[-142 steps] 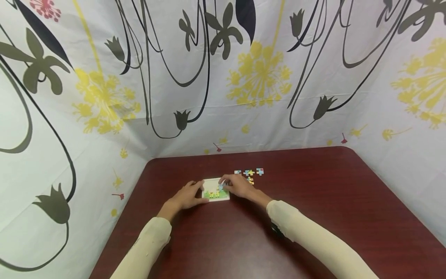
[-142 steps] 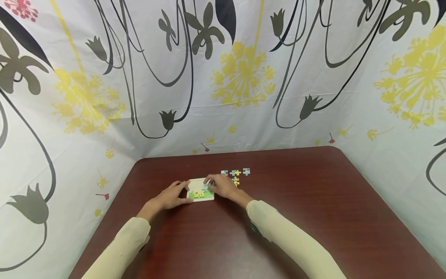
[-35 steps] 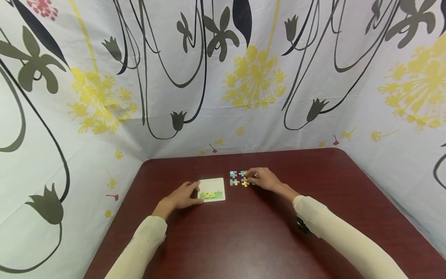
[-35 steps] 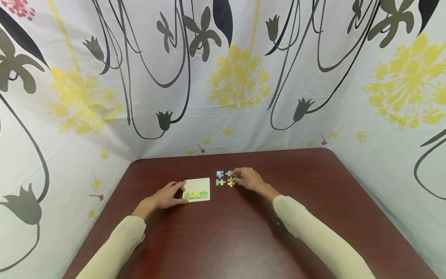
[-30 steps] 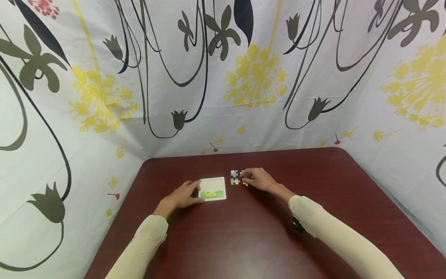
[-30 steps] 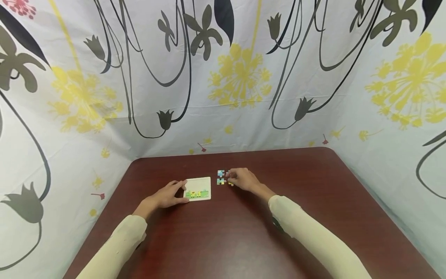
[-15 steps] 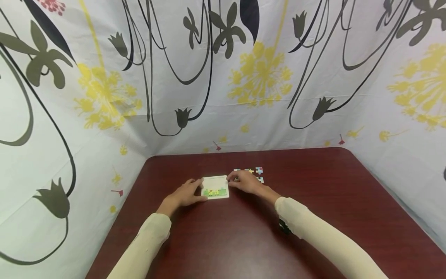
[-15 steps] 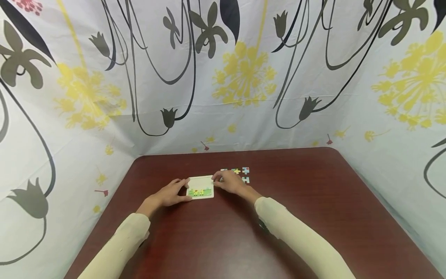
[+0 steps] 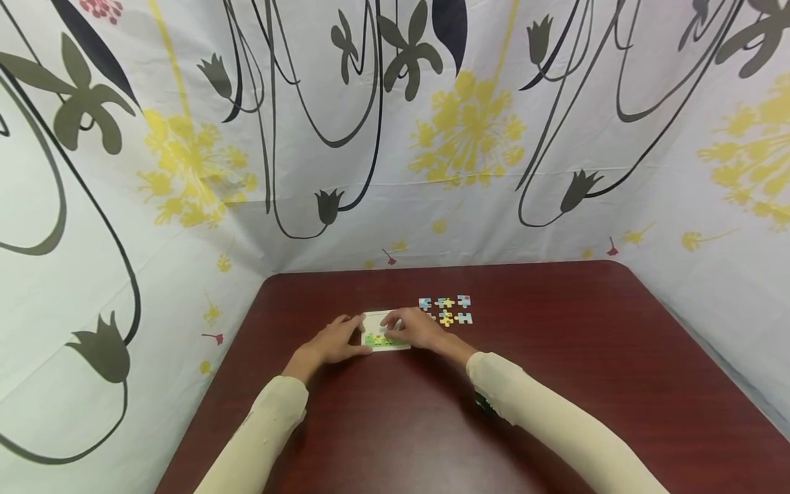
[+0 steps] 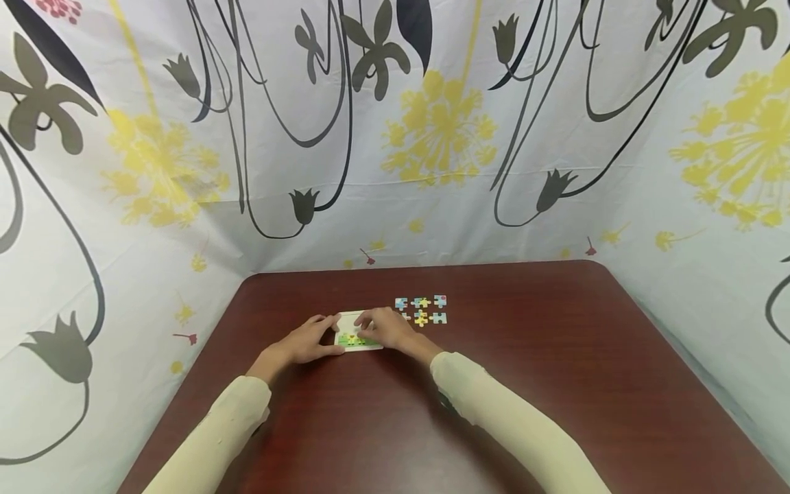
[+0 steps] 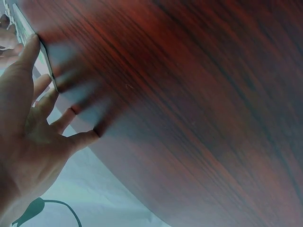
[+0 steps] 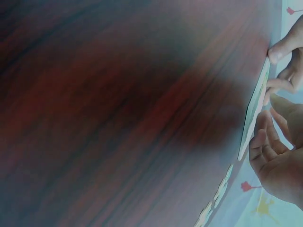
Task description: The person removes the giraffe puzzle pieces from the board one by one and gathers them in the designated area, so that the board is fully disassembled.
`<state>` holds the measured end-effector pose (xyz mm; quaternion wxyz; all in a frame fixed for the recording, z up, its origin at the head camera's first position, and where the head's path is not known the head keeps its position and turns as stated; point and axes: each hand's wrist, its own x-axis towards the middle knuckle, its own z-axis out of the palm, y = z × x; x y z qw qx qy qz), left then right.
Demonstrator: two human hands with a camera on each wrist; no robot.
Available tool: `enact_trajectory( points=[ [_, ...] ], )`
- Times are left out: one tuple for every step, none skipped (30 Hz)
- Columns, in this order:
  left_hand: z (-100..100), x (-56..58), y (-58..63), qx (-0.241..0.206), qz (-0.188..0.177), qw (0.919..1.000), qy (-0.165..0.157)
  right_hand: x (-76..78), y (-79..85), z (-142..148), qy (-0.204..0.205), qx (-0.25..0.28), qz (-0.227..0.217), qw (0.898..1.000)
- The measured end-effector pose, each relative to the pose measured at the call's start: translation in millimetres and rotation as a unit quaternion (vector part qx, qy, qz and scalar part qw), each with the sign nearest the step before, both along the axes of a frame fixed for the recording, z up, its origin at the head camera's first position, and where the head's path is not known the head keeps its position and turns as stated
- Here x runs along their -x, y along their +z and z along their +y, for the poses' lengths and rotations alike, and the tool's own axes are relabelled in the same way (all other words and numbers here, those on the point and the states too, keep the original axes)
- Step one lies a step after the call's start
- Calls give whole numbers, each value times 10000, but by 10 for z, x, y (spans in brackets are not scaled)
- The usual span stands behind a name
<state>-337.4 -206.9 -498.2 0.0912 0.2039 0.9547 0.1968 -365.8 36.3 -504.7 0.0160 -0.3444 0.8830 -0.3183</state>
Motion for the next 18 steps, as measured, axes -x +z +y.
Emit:
enact_trajectory(
  points=[
    [2,-2,4,-6,-14,10000,5,-4,-6,-21,13,-26,39,10000],
    [4,-5,6,-23,-11,10000,-3,-8,-11,-41,34,-48,62,10000],
    [6,-7,7,-34,0,10000,-18,-14,-15,-60,40,-80,80,9999],
    [10,-7,7,-45,12,10000,-40,-17,-21,-77,43,-109,97,9999],
    [15,-7,4,-52,26,10000,-67,-23,-25,-92,46,-134,87,9999],
    [20,-5,0,-43,38,9999,-94,-28,-32,-105,50,-147,50,9999],
    [24,-3,-7,-47,60,9999,-116,-29,-40,-118,52,-180,52,9998],
    [26,-1,-14,-36,76,9999,-136,-30,-47,-133,54,-206,48,9998],
    [28,1,-19,-30,83,9999,-143,-31,-53,-147,44,-274,77,9996],
    [30,1,-20,-13,71,9999,-137,-30,-59,-160,46,-319,108,9994],
    [30,2,-22,9,61,9999,-126,-29,-63,-174,48,-368,129,9992],
    [29,0,-21,11,59,9999,-114,-29,-65,-186,55,-416,151,9990],
    [27,-3,-17,12,45,9999,-98,-27,-63,-200,64,-475,173,9987],
    [24,-5,-11,7,38,10000,-85,-25,-60,-213,88,-515,203,9984],
    [21,-11,-3,-10,35,10000,-75,-23,-56,-224,114,-548,222,9982],
    [18,-14,4,1,18,10000,-68,-21,-50,-235,139,-557,204,9981],
    [13,-14,8,-6,20,10000,-56,-20,-44,-245,161,-564,187,9981],
    [10,-18,16,-7,16,10000,-47,-15,-42,-252,187,-550,164,9982]
  ],
)
